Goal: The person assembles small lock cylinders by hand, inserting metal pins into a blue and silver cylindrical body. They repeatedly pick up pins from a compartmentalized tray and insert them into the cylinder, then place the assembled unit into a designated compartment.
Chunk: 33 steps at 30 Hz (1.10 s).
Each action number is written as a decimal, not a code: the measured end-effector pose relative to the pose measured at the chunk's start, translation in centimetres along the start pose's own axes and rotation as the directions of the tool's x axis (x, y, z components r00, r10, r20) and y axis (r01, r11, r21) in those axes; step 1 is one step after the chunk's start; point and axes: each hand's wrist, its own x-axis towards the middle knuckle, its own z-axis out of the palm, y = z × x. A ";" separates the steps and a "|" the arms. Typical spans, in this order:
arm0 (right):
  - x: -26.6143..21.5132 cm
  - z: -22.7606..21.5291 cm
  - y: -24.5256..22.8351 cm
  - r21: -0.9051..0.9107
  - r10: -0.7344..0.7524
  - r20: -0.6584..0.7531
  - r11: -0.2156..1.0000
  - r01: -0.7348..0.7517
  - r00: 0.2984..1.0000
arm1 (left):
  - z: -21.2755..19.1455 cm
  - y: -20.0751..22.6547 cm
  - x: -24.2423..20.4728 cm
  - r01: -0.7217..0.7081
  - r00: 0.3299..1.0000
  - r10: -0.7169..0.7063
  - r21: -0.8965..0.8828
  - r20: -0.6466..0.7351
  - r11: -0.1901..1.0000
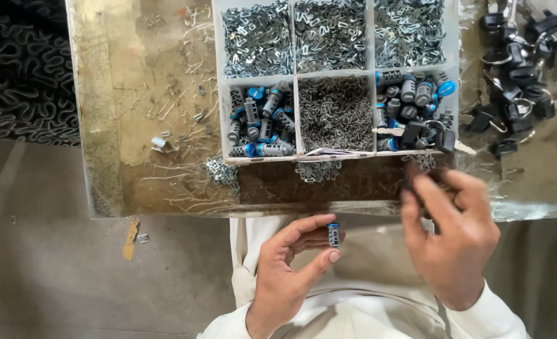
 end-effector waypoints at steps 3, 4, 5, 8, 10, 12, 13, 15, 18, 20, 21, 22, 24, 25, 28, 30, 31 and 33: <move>-0.4 -0.2 0.0 0.026 -0.091 0.039 0.996 0.090 0.995 | -0.1 -0.2 0.1 0.012 1.000 -0.012 -0.016 -0.006 1.000; -0.4 -0.3 0.2 0.025 -0.108 0.036 0.994 0.107 0.994 | -0.1 -0.3 0.1 0.014 1.000 -0.014 -0.018 -0.003 1.000; -0.4 -0.3 0.3 0.023 -0.124 0.032 0.992 0.123 0.992 | -0.1 -0.3 0.1 0.016 1.000 -0.016 -0.020 0.000 1.000; -0.3 -0.4 0.6 -0.004 -0.123 0.037 0.992 0.124 0.992 | -0.1 -0.4 0.1 0.010 1.000 -0.010 -0.021 0.009 1.000; -0.3 -0.5 0.5 0.025 -0.078 0.035 0.997 0.077 0.996 | 0.0 -0.4 0.1 0.013 1.000 -0.012 -0.020 0.009 1.000; -0.3 -0.5 0.3 0.108 -0.004 0.025 0.994 0.001 1.000 | 0.0 -0.4 0.1 0.025 1.000 -0.025 -0.021 0.002 0.999; -0.3 -0.6 0.2 0.111 -0.009 0.007 0.994 0.008 1.000 | 0.0 -0.4 0.1 0.021 1.000 -0.021 -0.020 0.001 1.000; -0.1 -0.6 0.0 0.107 -0.017 -0.013 0.994 0.018 1.000 | -0.1 -0.4 0.1 0.012 1.000 -0.012 -0.020 -0.006 1.000; -0.1 -0.5 -0.2 0.062 -0.005 0.015 0.998 0.004 1.000 | -0.2 -0.4 0.1 0.007 1.000 -0.007 -0.020 -0.008 1.000; -0.2 -0.6 0.0 0.062 -0.025 0.010 0.998 0.024 1.000 | -0.1 -0.5 0.1 0.015 1.000 -0.015 -0.025 -0.004 1.000; -0.4 -0.6 0.1 0.062 -0.034 0.006 0.997 0.034 0.999 | 0.0 -0.5 0.1 0.018 1.000 -0.018 -0.027 -0.001 0.999; -0.4 -0.6 0.3 0.033 -0.071 0.025 0.997 0.070 0.997 | 0.0 -0.4 0.1 0.012 1.000 -0.012 -0.027 0.003 1.000; -0.7 -0.5 0.5 -0.022 -0.144 0.064 0.989 0.146 0.987 | 0.0 -0.3 0.1 -0.002 1.000 0.002 -0.026 0.008 1.000; -0.7 -0.5 0.6 0.032 -0.129 0.057 0.991 0.127 0.990 | 0.0 -0.3 0.1 -0.001 1.000 0.001 -0.021 0.006 1.000; -1.1 -0.4 0.7 0.222 -0.091 0.019 0.971 0.084 0.996 | 0.2 -0.2 0.1 -0.003 1.000 0.003 -0.022 0.002 1.000; -1.3 0.0 0.4 0.381 -0.072 -0.031 0.921 0.078 0.997 | 0.4 -0.3 0.0 -0.010 1.000 0.010 -0.044 0.000 0.999; -1.8 0.0 0.0 0.414 -0.060 0.037 0.909 0.039 0.998 | 0.6 -0.3 0.0 -0.019 1.000 0.019 -0.059 -0.003 0.998; -2.8 0.0 -1.2 0.474 -0.043 0.171 0.880 -0.044 0.984 | 0.8 -0.2 -0.2 -0.036 0.999 0.036 -0.083 -0.007 0.996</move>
